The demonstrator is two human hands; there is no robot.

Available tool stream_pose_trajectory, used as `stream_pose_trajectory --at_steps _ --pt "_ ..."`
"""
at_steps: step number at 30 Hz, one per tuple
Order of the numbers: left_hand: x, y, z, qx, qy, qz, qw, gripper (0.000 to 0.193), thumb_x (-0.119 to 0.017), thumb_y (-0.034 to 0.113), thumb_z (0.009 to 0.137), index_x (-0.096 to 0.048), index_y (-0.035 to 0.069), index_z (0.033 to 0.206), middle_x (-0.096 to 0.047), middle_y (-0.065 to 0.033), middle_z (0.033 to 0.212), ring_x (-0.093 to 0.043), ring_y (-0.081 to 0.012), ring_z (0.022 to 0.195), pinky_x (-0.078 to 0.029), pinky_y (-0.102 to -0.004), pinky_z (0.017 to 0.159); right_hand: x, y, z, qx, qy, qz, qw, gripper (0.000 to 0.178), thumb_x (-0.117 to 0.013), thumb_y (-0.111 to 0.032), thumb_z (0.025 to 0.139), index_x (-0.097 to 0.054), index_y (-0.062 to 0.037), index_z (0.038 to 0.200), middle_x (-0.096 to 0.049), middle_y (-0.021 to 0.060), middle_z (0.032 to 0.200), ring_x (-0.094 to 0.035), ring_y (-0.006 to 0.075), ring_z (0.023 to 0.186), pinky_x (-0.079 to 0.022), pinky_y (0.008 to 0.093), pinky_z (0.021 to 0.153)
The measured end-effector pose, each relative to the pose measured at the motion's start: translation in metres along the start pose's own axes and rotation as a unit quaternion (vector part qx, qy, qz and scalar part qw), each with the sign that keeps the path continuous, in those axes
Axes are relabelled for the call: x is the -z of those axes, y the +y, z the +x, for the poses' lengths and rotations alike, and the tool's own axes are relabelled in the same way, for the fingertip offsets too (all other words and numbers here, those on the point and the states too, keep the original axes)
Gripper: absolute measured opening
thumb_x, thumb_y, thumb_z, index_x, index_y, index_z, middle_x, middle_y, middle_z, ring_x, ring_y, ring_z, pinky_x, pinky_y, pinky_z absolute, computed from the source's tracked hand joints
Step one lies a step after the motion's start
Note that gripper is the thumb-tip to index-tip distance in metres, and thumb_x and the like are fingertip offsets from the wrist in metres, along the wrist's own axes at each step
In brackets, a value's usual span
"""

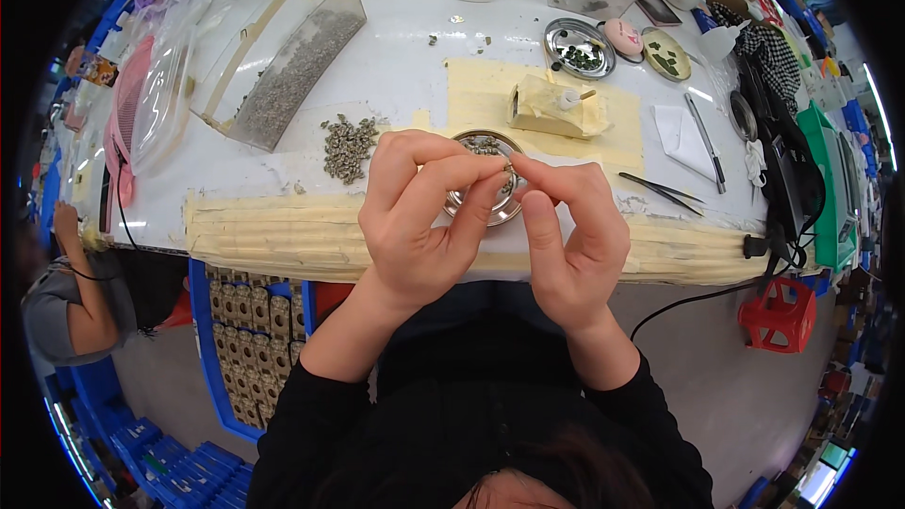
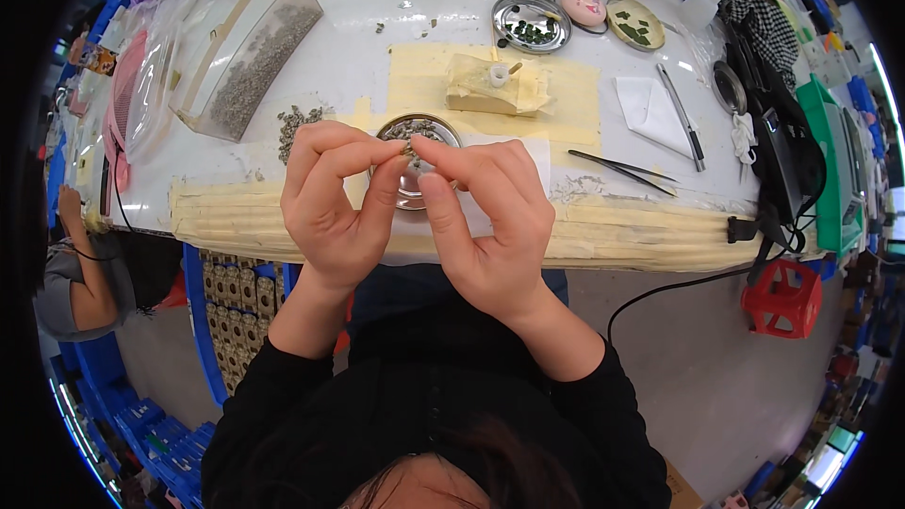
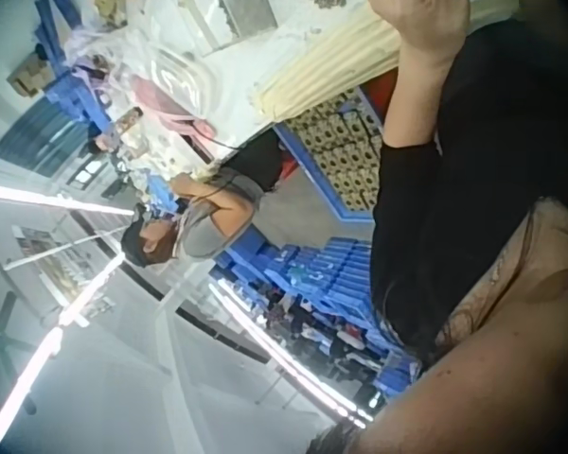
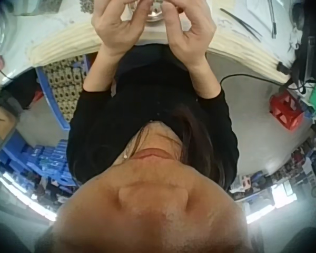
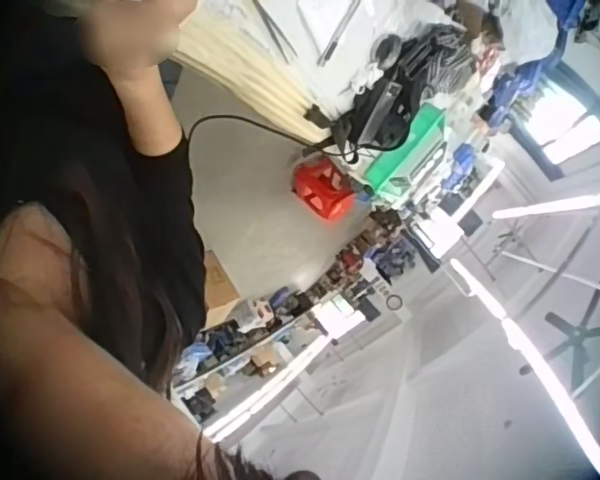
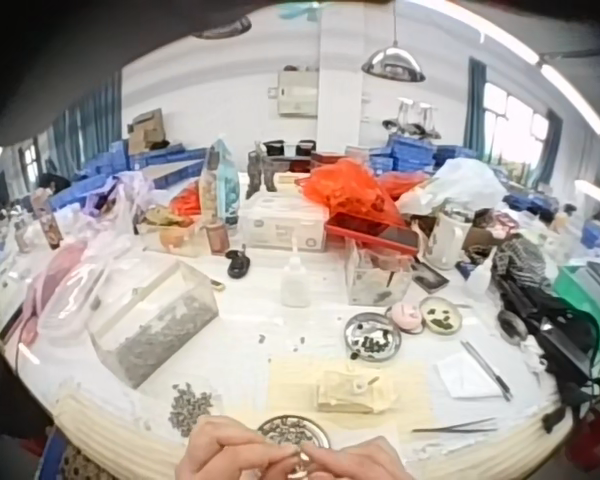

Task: Assembling small metal components by hand at a factory workbench.

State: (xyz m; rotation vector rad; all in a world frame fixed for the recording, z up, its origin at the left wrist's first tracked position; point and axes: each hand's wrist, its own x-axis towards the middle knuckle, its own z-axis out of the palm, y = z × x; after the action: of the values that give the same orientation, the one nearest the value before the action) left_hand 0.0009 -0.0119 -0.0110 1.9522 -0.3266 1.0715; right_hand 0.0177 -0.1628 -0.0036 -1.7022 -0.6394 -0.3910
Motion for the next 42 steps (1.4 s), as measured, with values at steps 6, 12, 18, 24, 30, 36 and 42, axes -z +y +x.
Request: stream_pose_trajectory --at_steps 6,12,18,24,30,36,42 --pt "0.001 0.000 0.001 -0.003 0.003 0.011 1.000 0.020 -0.080 -0.002 0.074 -0.073 0.005 0.092 -0.061 -0.0046 0.086 -0.057 -0.0211 0.077 -0.045 -0.0313 0.066 0.004 0.000 -0.003 -0.152 -0.053 0.173 0.972 0.024 -0.064 -0.008 0.096 -0.068 0.0012 0.118 -0.069 0.0057 0.096 -0.058 0.0116 0.081 -0.047 0.0260 0.076" --pt "-0.001 0.001 0.002 -0.025 0.004 0.027 0.999 0.020 -0.080 -0.001 0.074 -0.073 0.005 0.092 -0.061 -0.0044 0.085 -0.056 -0.0215 0.077 -0.044 -0.0316 0.066 0.010 -0.005 0.004 -0.250 -0.069 0.357 0.898 0.026 -0.058 -0.012 0.102 -0.064 0.0051 0.120 -0.068 0.0040 0.101 -0.060 0.0078 0.091 -0.048 0.0244 0.084" --pt "-0.001 0.002 0.001 -0.011 0.004 0.033 0.999 0.019 -0.079 -0.001 0.074 -0.073 0.005 0.092 -0.061 -0.0045 0.086 -0.056 -0.0215 0.076 -0.044 -0.0318 0.066 0.009 -0.004 0.001 -0.092 -0.046 0.089 0.991 0.024 -0.068 -0.007 0.091 -0.070 -0.0013 0.114 -0.068 0.0062 0.091 -0.059 0.0142 0.080 -0.047 0.0276 0.075" --pt "-0.001 0.000 0.001 -0.013 0.001 0.030 0.999 0.020 -0.078 -0.002 0.075 -0.073 0.004 0.092 -0.060 -0.0048 0.086 -0.056 -0.0217 0.076 -0.044 -0.0321 0.066 0.002 0.002 0.004 0.124 0.002 -0.128 0.984 0.032 -0.073 0.000 0.080 -0.073 -0.0054 0.111 -0.065 0.0064 0.083 -0.058 0.0233 0.072 -0.046 0.0320 0.065" --pt "0.000 0.001 0.001 -0.013 -0.002 0.028 1.000 0.020 -0.079 -0.002 0.074 -0.072 0.005 0.092 -0.061 -0.0047 0.086 -0.056 -0.0220 0.076 -0.044 -0.0320 0.066 0.002 0.005 0.002 0.007 -0.027 -0.035 0.999 0.028 -0.071 -0.002 0.085 -0.072 -0.0041 0.113 -0.065 0.0070 0.085 -0.059 0.0191 0.075 -0.047 0.0300 0.069" --pt "0.001 0.000 0.001 -0.026 -0.003 0.039 0.999 0.021 -0.080 -0.001 0.074 -0.073 0.005 0.093 -0.061 -0.0046 0.086 -0.056 -0.0223 0.076 -0.044 -0.0321 0.065 0.011 -0.008 0.004 -0.198 -0.077 0.240 0.947 0.025 -0.060 -0.009 0.099 -0.065 0.0035 0.121 -0.068 0.0056 0.099 -0.063 0.0105 0.090 -0.049 0.0258 0.083" --pt "0.002 0.000 0.002 -0.048 0.000 0.044 0.998 0.023 -0.081 -0.001 0.073 -0.073 0.006 0.093 -0.061 -0.0042 0.086 -0.056 -0.0217 0.076 -0.044 -0.0318 0.065 0.011 -0.012 0.002 -0.223 -0.083 0.300 0.924 0.029 -0.057 -0.013 0.102 -0.062 0.0040 0.125 -0.068 0.0062 0.099 -0.061 0.0083 0.086 -0.049 0.0248 0.079"
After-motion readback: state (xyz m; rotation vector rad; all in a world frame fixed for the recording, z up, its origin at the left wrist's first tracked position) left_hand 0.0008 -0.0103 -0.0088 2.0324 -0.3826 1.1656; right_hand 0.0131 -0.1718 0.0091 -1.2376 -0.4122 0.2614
